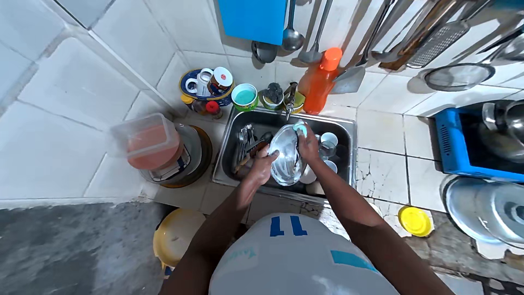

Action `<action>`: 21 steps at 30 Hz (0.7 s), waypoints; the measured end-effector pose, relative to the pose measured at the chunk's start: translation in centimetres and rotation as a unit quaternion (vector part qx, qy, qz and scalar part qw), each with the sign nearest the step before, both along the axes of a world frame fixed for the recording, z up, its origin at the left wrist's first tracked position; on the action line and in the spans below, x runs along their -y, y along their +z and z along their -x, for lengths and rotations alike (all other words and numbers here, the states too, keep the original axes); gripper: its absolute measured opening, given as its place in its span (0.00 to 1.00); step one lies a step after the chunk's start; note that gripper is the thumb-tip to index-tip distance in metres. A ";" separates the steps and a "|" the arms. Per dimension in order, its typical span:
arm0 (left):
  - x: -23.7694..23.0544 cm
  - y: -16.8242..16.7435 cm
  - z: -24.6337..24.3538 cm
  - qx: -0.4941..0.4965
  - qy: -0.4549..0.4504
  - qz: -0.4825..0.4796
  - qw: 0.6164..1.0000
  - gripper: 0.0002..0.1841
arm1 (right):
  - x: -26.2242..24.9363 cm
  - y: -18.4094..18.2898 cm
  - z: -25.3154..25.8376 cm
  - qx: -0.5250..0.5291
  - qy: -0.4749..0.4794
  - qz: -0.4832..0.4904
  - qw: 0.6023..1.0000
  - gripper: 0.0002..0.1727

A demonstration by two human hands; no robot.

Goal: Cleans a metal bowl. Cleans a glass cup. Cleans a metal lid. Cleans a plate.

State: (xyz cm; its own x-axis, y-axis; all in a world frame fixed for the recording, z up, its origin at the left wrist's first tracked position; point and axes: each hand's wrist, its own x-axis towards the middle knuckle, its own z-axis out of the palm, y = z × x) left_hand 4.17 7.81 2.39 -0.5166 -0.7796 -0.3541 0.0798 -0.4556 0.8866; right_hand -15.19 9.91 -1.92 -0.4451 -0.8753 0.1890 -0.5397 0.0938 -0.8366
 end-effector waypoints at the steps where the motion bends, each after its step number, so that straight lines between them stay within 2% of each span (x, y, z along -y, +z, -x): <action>1: -0.2 -0.3 0.1 0.000 0.008 -0.010 1.000 0.24 | 0.0 0.0 0.0 0.012 -0.026 -0.044 0.999 0.24; 3: 0.0 -0.6 0.0 0.003 0.001 -0.018 1.000 0.24 | -0.6 1.8 -1.7 -0.029 -0.004 -0.116 0.993 0.26; 4: 0.3 -0.5 0.0 0.001 -0.003 -0.018 1.000 0.23 | -1.2 3.0 -3.1 -0.069 0.036 -0.119 0.990 0.27; 6: 0.5 -0.1 -0.1 -0.012 -0.007 -0.011 1.000 0.22 | -2.4 4.3 -5.9 -0.157 0.133 -0.051 0.977 0.27; 8: 0.7 0.5 -0.1 -0.019 -0.001 0.005 1.000 0.20 | -2.5 4.5 -6.6 -0.183 0.179 0.022 0.967 0.22; 11: 0.0 0.6 0.4 -0.016 0.008 0.000 1.000 0.21 | -1.2 3.8 -3.8 -0.127 0.085 0.020 0.988 0.19; 13: -0.8 0.3 0.4 -0.016 0.021 -0.011 1.000 0.22 | 0.0 2.8 -1.6 -0.086 -0.014 -0.022 0.996 0.19; 15: -0.9 -0.1 0.3 -0.026 0.025 -0.021 0.999 0.22 | 0.3 2.3 -1.1 -0.070 -0.048 -0.059 0.995 0.18; 16: -0.7 -0.1 0.2 -0.031 0.021 -0.022 0.999 0.22 | -0.1 2.7 -1.8 -0.084 -0.026 -0.048 0.995 0.19; 18: 0.0 0.5 0.0 -0.036 0.009 -0.027 0.999 0.21 | -1.3 3.8 -4.2 -0.136 0.088 0.020 0.987 0.21; 21: -0.1 1.7 -0.4 -0.020 0.023 -0.042 0.999 0.13 | -1.8 4.6 -6.3 -0.170 0.273 0.112 0.940 0.20</action>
